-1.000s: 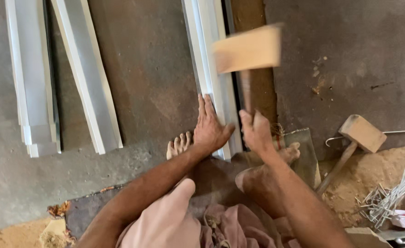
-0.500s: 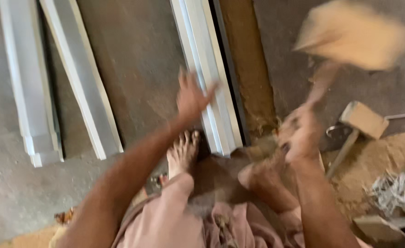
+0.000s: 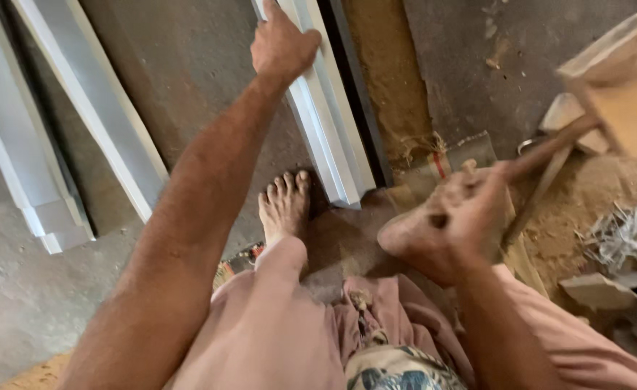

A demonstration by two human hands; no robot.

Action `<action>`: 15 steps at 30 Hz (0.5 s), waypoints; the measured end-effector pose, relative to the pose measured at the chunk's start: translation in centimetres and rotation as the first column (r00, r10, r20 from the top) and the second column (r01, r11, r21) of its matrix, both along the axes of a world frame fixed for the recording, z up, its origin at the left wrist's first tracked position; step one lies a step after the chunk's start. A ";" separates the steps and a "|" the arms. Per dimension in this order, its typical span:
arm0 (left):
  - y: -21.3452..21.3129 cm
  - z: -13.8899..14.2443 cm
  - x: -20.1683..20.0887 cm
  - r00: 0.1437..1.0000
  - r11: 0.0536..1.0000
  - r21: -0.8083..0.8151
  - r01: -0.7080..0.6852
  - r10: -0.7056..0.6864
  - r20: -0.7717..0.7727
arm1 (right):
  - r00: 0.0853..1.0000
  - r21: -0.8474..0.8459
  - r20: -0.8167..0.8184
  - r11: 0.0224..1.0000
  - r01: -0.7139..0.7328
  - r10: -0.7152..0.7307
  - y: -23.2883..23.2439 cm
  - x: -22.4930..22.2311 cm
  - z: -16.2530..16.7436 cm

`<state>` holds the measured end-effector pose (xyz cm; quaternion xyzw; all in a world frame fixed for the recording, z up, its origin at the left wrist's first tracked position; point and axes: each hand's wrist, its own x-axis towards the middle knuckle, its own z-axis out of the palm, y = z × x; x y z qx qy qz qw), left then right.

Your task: The person bends long white metal sheets into angled profiles using a floor-mounted folding brake, pressing the sheet into the channel and hammering the edge over with a wooden mallet. They finish each bent panel and set it aside with the completed stack, repeating the process on additional sheets.

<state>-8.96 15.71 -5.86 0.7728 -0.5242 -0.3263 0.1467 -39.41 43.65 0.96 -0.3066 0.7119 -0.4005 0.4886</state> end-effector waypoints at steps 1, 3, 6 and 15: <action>-0.1 -0.1 0.0 1.000 1.000 0.017 0.007 -0.007 0.004 | 0.973 0.084 -0.128 0.980 -0.181 0.191 0.3 0.1 -0.2; -0.4 -0.2 0.0 0.999 1.000 0.009 0.023 -0.023 0.024 | 0.733 0.294 -0.302 0.791 -0.536 0.609 1.0 0.6 -0.4; -0.3 -0.2 0.0 0.999 0.999 -0.022 0.025 -0.024 0.045 | 0.925 0.162 -0.173 0.936 -0.312 0.338 1.4 0.0 -0.2; 0.6 1.7 -0.4 0.999 0.999 0.045 0.012 -0.013 0.034 | 0.701 0.262 -0.356 0.786 -0.560 0.618 7.0 -1.7 -2.1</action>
